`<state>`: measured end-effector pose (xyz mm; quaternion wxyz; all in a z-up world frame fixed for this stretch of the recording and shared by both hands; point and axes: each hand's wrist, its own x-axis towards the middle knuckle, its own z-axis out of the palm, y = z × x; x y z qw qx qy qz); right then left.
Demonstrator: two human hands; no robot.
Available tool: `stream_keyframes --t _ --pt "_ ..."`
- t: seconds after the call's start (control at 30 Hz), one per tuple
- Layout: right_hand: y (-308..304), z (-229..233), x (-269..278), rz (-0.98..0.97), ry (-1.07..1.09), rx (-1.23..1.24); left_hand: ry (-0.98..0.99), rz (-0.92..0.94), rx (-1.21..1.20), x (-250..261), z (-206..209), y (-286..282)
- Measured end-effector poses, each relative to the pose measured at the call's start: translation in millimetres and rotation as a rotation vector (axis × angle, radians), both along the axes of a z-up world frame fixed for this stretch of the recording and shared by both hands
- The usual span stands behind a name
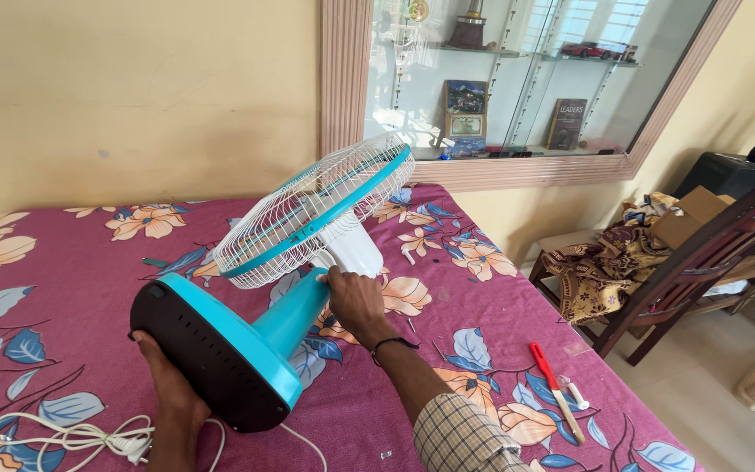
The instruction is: The person uses a screwdriver to remove screws from the base of a small electric fan. They then detach the fan head from the stand and place the screwdriver on the table.
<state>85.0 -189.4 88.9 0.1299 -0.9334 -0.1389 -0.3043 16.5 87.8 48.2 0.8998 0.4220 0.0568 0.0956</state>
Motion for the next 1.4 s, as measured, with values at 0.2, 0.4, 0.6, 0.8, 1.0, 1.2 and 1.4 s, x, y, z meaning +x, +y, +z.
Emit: stream_keyframes --t 0.2,0.4,0.6,0.8,1.0,1.2,1.4 --pt "3.9 -7.6 -15.1 0.042 0.026 0.238 -0.026 0.022 0.027 1.2 -2.4 -0.8" --pt "-21.4 -25.7 -38.7 0.171 0.144 0.34 -0.027 0.031 0.009 3.5 -2.2 -2.1" --pt "-64.1 -36.2 -87.5 0.07 0.329 0.435 -0.078 0.012 -0.015 2.3 -5.2 -3.8" --pt "-78.5 -23.0 -126.9 0.077 0.319 0.49 -0.165 0.272 0.072 15.4 -33.6 -2.7" --pt "-67.1 -25.8 -158.4 0.033 0.332 0.578 -0.076 0.626 0.376 19.1 -57.1 -6.1" --pt "-63.3 -32.0 -174.9 0.166 0.228 0.518 -0.081 0.315 -0.052 -8.5 -33.9 -12.4" --pt "-31.7 -30.7 -186.8 0.193 0.386 0.686 -0.145 0.129 -0.162 -21.1 -13.7 -21.3"
